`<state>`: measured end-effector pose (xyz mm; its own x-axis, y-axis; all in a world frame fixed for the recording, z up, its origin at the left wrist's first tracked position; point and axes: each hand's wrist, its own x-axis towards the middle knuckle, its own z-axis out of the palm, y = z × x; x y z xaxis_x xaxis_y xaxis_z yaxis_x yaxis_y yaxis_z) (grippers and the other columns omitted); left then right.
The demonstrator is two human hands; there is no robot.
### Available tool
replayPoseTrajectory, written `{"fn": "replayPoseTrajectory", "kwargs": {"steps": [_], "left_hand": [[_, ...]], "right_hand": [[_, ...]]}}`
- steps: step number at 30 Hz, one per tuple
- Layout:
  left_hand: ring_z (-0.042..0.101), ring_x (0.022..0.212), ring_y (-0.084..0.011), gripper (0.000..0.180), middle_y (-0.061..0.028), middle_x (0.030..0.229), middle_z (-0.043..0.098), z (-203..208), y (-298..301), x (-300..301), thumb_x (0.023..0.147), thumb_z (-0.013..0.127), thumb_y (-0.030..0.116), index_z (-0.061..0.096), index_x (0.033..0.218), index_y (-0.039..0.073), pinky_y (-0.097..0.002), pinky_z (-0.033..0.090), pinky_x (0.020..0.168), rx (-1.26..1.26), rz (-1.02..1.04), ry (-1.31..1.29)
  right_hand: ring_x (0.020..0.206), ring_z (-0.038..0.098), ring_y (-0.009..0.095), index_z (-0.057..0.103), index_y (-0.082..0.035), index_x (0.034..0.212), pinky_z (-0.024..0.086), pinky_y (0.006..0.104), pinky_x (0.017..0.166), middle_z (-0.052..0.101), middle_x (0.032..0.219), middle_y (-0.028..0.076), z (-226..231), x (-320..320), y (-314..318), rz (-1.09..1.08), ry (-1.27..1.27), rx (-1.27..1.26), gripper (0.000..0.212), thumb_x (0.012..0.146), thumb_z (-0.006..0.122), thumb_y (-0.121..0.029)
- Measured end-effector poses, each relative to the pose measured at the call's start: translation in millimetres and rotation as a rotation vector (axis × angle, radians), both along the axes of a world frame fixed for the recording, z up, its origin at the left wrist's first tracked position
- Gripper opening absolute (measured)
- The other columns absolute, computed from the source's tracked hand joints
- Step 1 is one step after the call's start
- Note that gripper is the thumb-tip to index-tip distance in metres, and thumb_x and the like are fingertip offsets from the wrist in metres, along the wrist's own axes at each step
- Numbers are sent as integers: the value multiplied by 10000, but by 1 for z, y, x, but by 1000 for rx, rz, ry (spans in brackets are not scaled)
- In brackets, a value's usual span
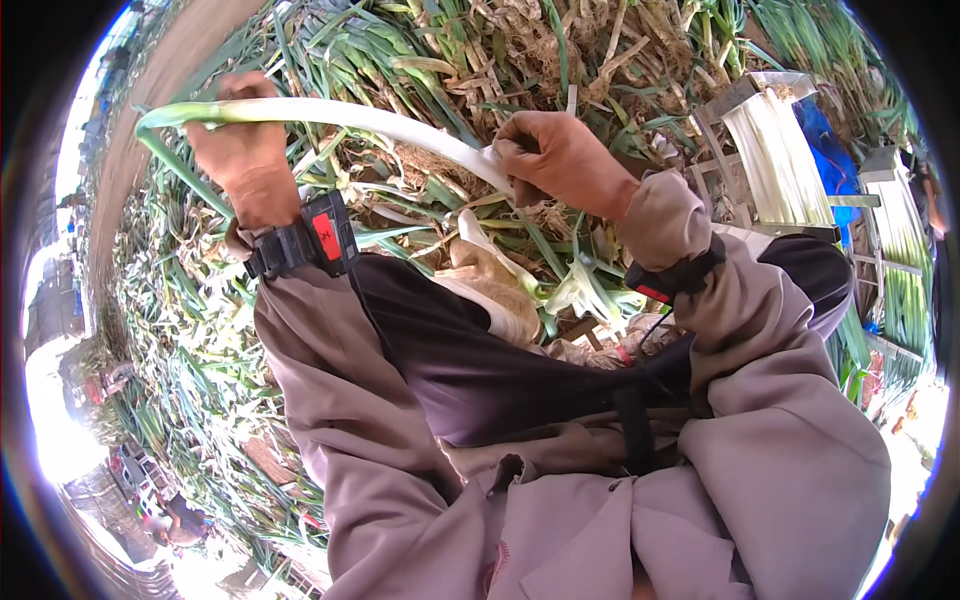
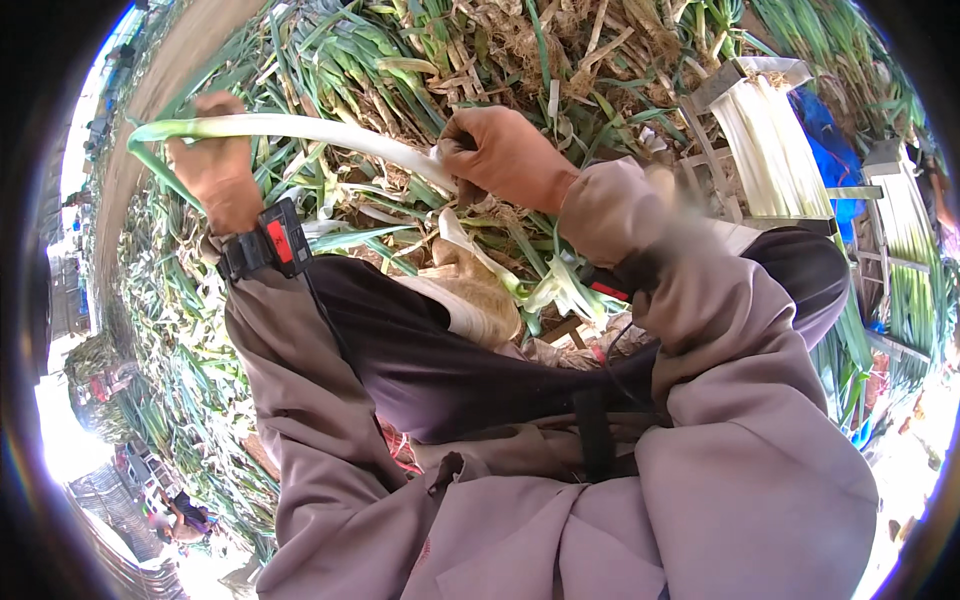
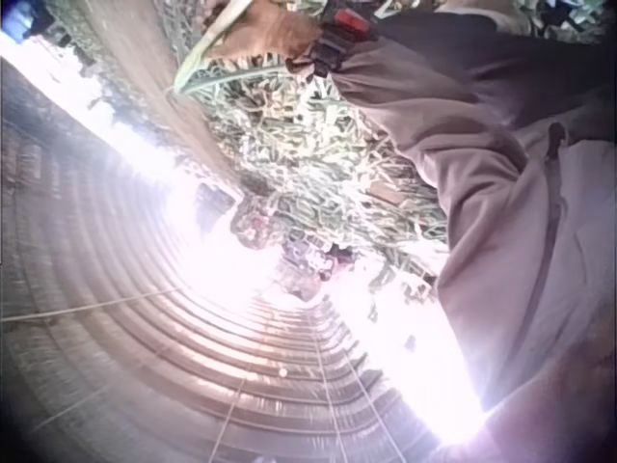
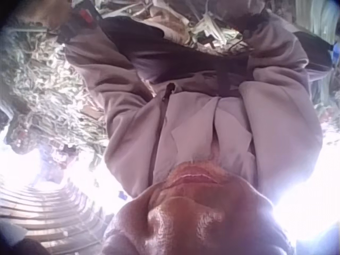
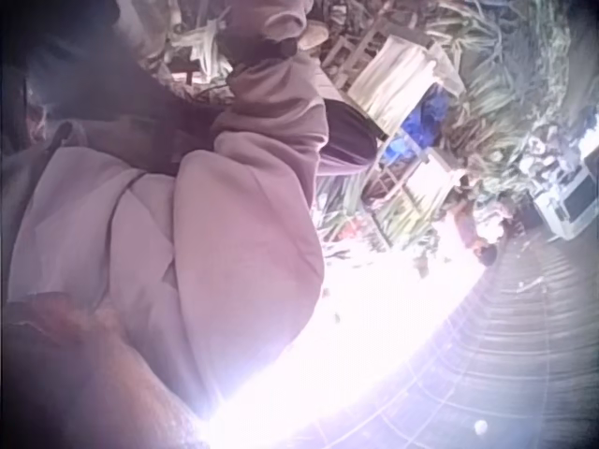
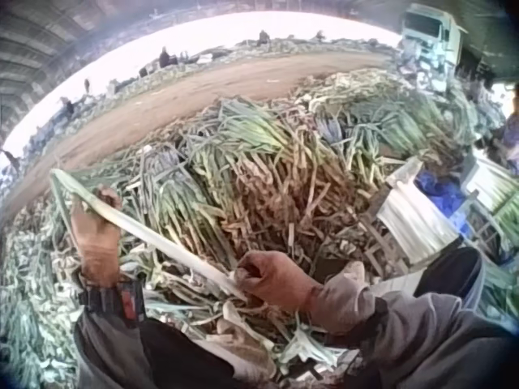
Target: Peeling the outer skin of green onions and placing the cleaned onions into a packing box.
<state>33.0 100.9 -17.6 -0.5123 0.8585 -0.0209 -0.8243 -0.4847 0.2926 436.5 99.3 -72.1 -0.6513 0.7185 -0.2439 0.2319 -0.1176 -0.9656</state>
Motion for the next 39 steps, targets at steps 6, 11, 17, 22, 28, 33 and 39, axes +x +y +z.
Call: {"fn": "replayPoseTrajectory", "kwargs": {"steps": [6, 11, 17, 22, 28, 33, 39], "left_hand": [[650, 931, -255, 478, -125, 1046, 618, -45, -17, 64, 1245, 554, 374, 532, 1307, -99, -426, 603, 845, -629, 248, 1268], [490, 727, -183, 380, -56, 883, 499, -24, -7, -34, 1273, 487, 361, 486, 1075, 36, -355, 502, 684, -295, 109, 157], [503, 662, -160, 491, -19, 788, 506, -37, 15, -5, 1277, 403, 450, 491, 975, 74, -337, 511, 635, 21, -213, 64], [532, 662, -159, 500, -11, 809, 577, -38, 18, -17, 1261, 381, 482, 520, 1010, 73, -356, 533, 631, 194, -231, -83], [493, 647, -139, 369, -3, 826, 568, -17, 6, -3, 1233, 459, 390, 537, 1016, 103, -336, 457, 593, -86, 132, 196], [501, 683, -128, 419, 8, 860, 571, -2, 7, 14, 1250, 470, 498, 613, 1196, 108, -329, 439, 609, 10, 106, 381], [504, 714, -137, 420, -21, 900, 572, 8, 7, 27, 1259, 458, 509, 585, 1290, 109, -353, 448, 635, 55, 71, 451]], "right_hand": [[732, 794, 131, 735, 36, 1176, 664, 299, 684, 808, 883, 88, -13, -4, 2, -159, 137, -26, 247, 1197, 685, -205], [774, 823, 185, 755, 25, 1180, 675, 331, 718, 846, 943, 142, 4, -8, -4, -65, 472, -265, 287, 1206, 688, -252], [812, 827, 168, 759, 10, 1237, 682, 305, 788, 841, 940, 100, 38, 50, 2, 40, 719, -249, 299, 1208, 690, -280], [765, 632, 68, 709, 126, 1287, 608, 225, 764, 706, 915, 9, 75, 80, 18, -132, 1060, -432, 341, 1193, 658, -197], [1123, 766, 199, 555, 152, 1501, 653, 371, 954, 714, 1296, 209, 83, 143, 52, -155, 1093, -193, 391, 1160, 626, -27], [1213, 773, 338, 729, -74, 1539, 632, 467, 1079, 774, 1349, 191, 38, 70, 13, 66, -323, 927, 405, 1155, 692, -197], [977, 769, 395, 806, -24, 1277, 634, 505, 913, 766, 1104, 189, 35, -45, -13, 48, -227, 905, 290, 1126, 750, -265]]}}
